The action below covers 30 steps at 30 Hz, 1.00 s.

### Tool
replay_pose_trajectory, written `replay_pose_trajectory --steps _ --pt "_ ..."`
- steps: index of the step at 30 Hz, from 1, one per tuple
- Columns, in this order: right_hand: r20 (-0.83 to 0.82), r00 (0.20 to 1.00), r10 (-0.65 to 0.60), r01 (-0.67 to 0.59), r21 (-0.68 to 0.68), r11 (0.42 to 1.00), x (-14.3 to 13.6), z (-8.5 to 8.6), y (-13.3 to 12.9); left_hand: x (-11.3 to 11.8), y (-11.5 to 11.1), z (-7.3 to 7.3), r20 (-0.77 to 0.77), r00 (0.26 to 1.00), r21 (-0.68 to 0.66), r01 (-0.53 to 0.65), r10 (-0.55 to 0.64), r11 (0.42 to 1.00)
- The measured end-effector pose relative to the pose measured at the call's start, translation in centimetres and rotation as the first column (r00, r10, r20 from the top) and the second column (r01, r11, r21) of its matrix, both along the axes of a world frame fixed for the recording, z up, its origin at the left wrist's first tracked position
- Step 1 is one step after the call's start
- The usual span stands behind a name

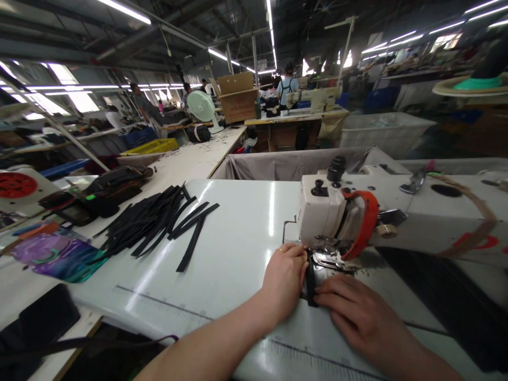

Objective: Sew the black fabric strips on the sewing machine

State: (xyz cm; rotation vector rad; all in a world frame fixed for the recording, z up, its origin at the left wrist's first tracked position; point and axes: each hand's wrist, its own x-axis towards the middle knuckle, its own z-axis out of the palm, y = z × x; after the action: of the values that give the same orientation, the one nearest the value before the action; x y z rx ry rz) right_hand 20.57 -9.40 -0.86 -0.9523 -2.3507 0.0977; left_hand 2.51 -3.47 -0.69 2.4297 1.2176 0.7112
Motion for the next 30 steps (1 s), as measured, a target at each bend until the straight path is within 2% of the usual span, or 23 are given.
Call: replay_pose_trajectory --steps 10,15,20,30 --pt "0.1 0.984 -0.149 0.131 0.167 0.977 -0.2 -0.5 1.2 -0.1 -0.2 0.9 -0.029 0.998 -0.031 0.052 -0.053 0.998" --pt "0.139 0.975 -0.174 0.154 0.145 0.977 -0.2 -0.8 1.0 -0.5 -0.5 0.4 -0.011 0.998 -0.03 0.064 -0.065 0.997" --pt "0.17 0.96 -0.223 0.189 0.194 0.963 -0.2 -1.3 1.1 -0.1 -0.4 -0.2 -0.027 0.998 0.001 0.057 -0.057 0.998" --pt "0.19 0.944 -0.27 0.227 0.222 0.948 -0.5 -1.1 1.3 0.5 0.4 -0.5 -0.054 0.998 0.022 0.032 -0.03 0.999"
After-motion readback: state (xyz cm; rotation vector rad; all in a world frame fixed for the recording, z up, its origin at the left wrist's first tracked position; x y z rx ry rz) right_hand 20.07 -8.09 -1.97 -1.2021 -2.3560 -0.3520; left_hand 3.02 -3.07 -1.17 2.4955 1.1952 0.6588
